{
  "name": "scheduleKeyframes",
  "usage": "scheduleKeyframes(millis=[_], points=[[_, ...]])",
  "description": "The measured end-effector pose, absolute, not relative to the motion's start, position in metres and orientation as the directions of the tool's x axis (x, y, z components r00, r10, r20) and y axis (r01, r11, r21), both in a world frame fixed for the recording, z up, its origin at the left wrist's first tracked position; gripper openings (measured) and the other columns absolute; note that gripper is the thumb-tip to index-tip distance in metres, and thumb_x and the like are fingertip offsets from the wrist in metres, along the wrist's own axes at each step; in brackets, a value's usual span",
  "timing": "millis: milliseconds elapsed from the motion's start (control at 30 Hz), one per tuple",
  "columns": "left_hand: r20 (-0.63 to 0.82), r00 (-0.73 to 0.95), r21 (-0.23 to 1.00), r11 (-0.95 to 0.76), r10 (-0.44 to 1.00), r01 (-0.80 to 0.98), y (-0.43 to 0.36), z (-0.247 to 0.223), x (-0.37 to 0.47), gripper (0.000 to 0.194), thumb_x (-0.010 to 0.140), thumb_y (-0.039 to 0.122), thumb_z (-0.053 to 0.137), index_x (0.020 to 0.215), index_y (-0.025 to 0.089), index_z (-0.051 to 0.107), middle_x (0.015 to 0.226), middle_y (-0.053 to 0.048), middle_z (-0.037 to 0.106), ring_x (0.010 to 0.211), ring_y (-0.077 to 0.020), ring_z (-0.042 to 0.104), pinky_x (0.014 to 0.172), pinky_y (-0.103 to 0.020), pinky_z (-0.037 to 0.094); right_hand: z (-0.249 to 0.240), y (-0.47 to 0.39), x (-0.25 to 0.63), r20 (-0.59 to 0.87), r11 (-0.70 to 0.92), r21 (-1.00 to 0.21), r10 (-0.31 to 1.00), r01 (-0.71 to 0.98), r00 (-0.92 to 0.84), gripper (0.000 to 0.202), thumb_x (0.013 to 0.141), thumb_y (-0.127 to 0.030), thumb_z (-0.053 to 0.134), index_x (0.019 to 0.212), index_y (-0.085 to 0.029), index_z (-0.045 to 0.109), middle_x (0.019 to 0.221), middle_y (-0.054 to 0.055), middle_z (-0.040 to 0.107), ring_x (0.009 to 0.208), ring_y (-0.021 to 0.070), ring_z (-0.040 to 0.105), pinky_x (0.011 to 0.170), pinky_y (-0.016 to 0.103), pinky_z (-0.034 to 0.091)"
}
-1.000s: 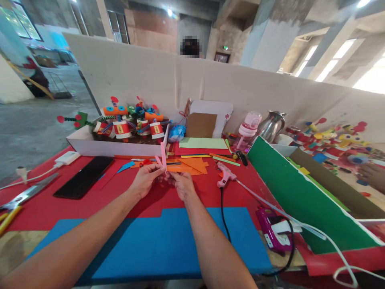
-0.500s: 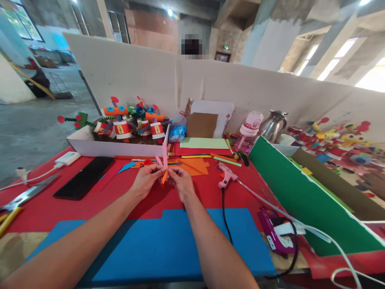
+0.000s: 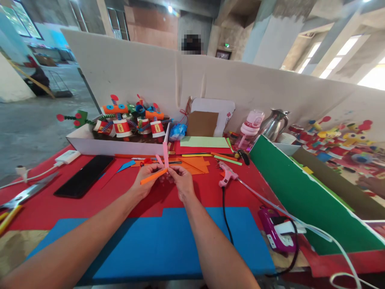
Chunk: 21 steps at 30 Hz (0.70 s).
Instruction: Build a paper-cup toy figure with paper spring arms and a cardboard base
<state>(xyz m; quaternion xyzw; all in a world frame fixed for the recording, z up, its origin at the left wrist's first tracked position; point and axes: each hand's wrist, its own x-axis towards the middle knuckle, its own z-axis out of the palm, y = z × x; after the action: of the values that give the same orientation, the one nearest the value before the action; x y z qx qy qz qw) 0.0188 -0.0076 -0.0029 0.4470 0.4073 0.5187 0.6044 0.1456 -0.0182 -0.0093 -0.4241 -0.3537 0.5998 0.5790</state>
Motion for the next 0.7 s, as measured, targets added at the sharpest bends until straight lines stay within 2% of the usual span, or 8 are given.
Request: scheduleKeyframes(millis=[100,300,533,600,700], points=[[-0.036,0.137,0.959,0.072,0.990,-0.273,-0.0072,-0.0042,0.0181,0.035,0.056,0.041,0.082,0.069,0.012,0.067,0.056,-0.002,0.063,0.048,-0.0103,0.054,0.048,-0.023,0.043,-0.0100,-0.0184,0.1452,-0.042,-0.019,-0.942,0.997,-0.335,0.061,0.025,0.059,-0.036,0.079,0.073,-0.018,0.070,0.057,-0.002,0.064,0.052,0.0104,0.055,0.053,0.024,0.043],[0.004,0.166,0.963,0.041,0.986,-0.268,-0.0079,-0.0037,0.0189,0.039,0.058,0.046,0.081,0.070,0.012,0.067,0.062,-0.003,0.065,0.051,-0.0124,0.057,0.050,-0.025,0.046,-0.0086,-0.0181,0.1458,0.028,0.057,-0.966,0.992,-0.251,0.120,0.021,0.061,-0.035,0.077,0.073,-0.019,0.071,0.060,-0.002,0.065,0.056,0.0125,0.057,0.056,0.025,0.046],[0.012,0.219,0.985,0.026,0.976,-0.168,-0.0122,0.0000,0.0239,0.031,0.061,0.037,0.079,0.077,0.014,0.068,0.062,-0.002,0.066,0.055,-0.0138,0.060,0.057,-0.026,0.050,-0.0079,-0.0125,0.1454,-0.076,0.040,-0.881,0.972,-0.471,0.224,0.031,0.050,-0.040,0.083,0.068,-0.020,0.067,0.058,-0.003,0.063,0.055,0.0116,0.056,0.057,0.026,0.049],[0.004,0.245,0.985,0.039,0.969,-0.170,-0.0120,0.0007,0.0237,0.032,0.062,0.038,0.078,0.079,0.013,0.067,0.062,-0.003,0.067,0.055,-0.0138,0.060,0.054,-0.025,0.049,-0.0074,-0.0134,0.1445,-0.081,0.022,-0.888,0.975,-0.460,0.205,0.033,0.050,-0.041,0.083,0.068,-0.020,0.066,0.058,-0.002,0.064,0.053,0.0125,0.057,0.054,0.027,0.049],[-0.046,0.196,0.973,0.089,0.980,-0.215,-0.0095,-0.0005,0.0220,0.035,0.059,0.042,0.079,0.074,0.012,0.065,0.061,-0.003,0.066,0.050,-0.0130,0.058,0.047,-0.024,0.047,-0.0071,-0.0170,0.1426,-0.057,0.002,-0.919,0.989,-0.394,0.138,0.032,0.055,-0.042,0.080,0.070,-0.019,0.064,0.059,-0.001,0.066,0.051,0.0129,0.058,0.052,0.026,0.048]])
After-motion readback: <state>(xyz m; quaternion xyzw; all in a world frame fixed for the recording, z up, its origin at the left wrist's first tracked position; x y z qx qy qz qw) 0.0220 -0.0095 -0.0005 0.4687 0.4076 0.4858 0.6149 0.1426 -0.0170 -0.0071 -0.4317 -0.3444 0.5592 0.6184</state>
